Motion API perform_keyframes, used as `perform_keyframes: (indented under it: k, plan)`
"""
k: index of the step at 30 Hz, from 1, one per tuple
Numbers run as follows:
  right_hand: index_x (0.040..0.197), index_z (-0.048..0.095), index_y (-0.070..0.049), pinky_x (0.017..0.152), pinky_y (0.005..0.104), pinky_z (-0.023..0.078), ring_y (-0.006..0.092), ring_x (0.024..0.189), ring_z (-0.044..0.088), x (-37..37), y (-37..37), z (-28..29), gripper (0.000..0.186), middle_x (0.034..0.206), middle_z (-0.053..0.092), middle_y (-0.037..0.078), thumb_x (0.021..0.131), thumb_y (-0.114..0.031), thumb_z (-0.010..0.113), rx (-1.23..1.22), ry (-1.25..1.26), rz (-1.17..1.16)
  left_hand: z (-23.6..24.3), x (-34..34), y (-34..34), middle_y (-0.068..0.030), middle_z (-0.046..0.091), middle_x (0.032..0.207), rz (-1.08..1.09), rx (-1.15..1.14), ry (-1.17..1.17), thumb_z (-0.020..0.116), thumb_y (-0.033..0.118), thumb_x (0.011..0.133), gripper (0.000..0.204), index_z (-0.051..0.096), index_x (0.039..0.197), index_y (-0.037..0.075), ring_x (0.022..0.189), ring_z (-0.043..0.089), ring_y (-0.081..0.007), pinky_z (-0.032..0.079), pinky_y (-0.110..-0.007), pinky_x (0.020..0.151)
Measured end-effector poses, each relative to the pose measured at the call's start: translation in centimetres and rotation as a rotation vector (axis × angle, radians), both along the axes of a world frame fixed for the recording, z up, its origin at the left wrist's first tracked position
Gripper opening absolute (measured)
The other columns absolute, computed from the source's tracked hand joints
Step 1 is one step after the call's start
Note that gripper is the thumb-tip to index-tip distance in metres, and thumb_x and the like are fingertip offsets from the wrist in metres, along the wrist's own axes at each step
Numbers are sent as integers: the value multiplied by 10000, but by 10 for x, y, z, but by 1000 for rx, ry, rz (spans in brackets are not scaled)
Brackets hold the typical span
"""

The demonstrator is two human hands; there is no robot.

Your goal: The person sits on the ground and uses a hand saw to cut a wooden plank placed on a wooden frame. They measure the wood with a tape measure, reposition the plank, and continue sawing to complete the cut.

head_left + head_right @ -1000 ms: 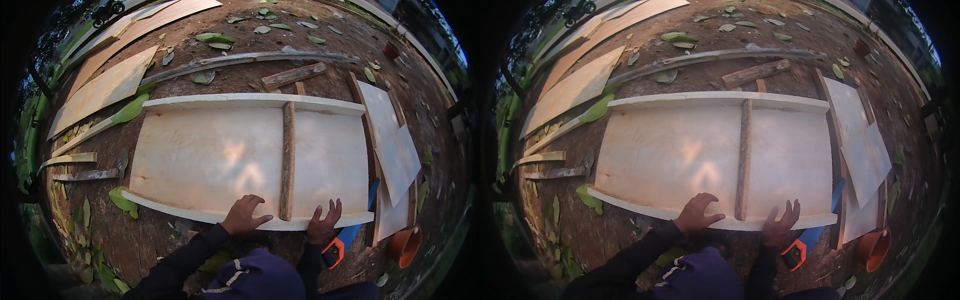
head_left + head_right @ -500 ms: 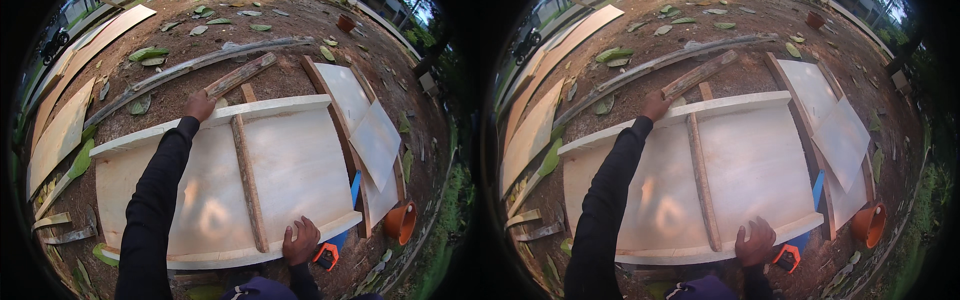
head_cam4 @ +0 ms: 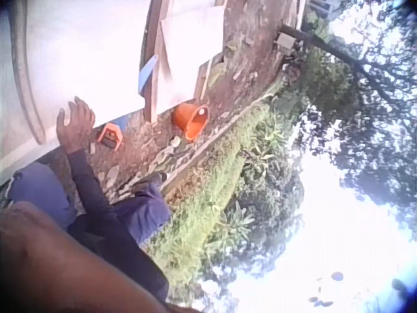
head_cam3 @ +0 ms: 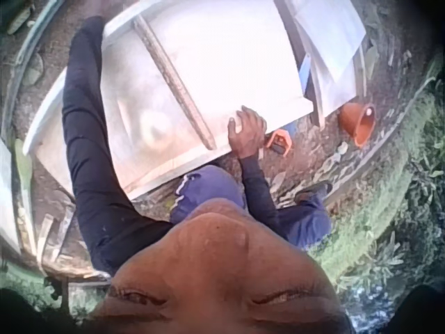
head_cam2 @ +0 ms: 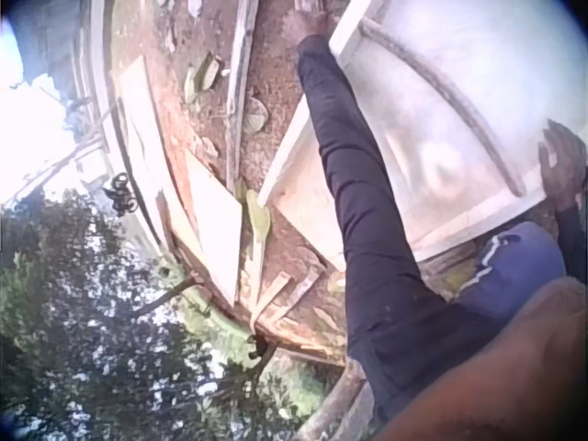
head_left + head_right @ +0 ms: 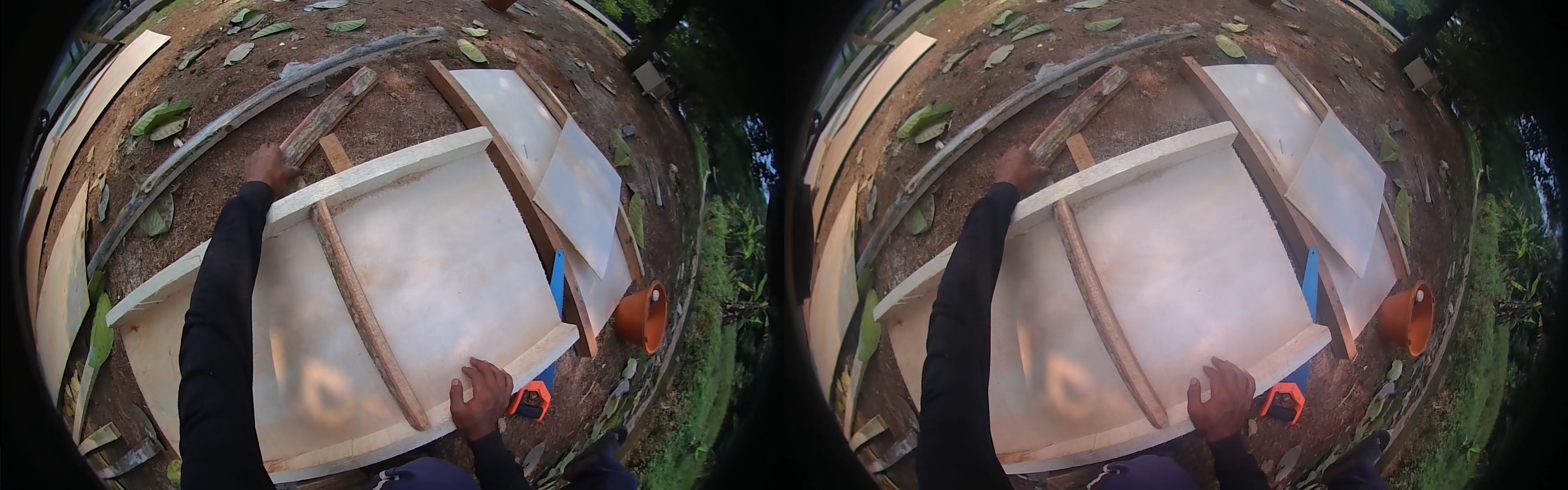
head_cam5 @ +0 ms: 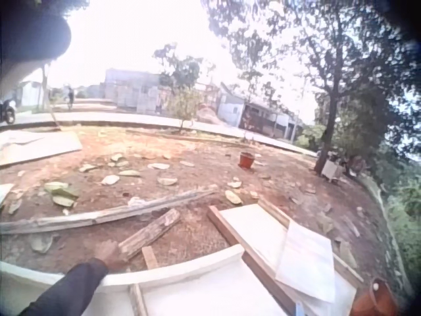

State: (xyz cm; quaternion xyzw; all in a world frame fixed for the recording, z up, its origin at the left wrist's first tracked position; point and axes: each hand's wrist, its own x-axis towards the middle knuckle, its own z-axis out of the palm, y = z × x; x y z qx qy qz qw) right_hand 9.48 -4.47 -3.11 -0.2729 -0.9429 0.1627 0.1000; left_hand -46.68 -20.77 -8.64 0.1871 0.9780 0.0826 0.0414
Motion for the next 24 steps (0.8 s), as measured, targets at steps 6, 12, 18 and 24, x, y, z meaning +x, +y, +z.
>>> perform_keyframes:
  k: [6, 12, 18, 24]
  plan:
    - [1019, 717, -48, 1073, 504, 385, 323, 1188, 600, -5, -1, -3, 271, 1219, 698, 127, 835, -247, 729, 51, 39, 53, 50, 14, -8, -282, 682, 1183, 41, 234, 45, 860, 472, 730, 717, 650, 1161, -60, 1107, 693, -419, 555, -490, 958]
    - [1009, 716, -44, 1097, 495, 363, 314, 1170, 614, 1, 1, -17, 256, 1190, 711, 119, 832, -228, 726, 83, 107, 29, 114, 94, -63, -262, 713, 917, 176, 479, 8, 898, 472, 686, 639, 657, 905, -78, 849, 729, -355, 582, -444, 768]
    - [1041, 709, -48, 1091, 513, 376, 315, 1156, 625, 6, 1, -21, 252, 1188, 717, 120, 863, -225, 722, 90, 124, 45, 117, 292, -148, -172, 686, 930, 386, 950, -131, 902, 380, 762, 607, 577, 1010, -69, 836, 691, -219, 569, -363, 751]
    - [1047, 725, -20, 1072, 513, 391, 325, 1136, 642, 8, 4, -23, 264, 1176, 724, 144, 902, -236, 677, 113, 71, 78, 72, 492, -165, -187, 666, 947, 630, 1069, -144, 904, 299, 783, 582, 556, 1055, -81, 851, 681, -244, 564, -391, 767]
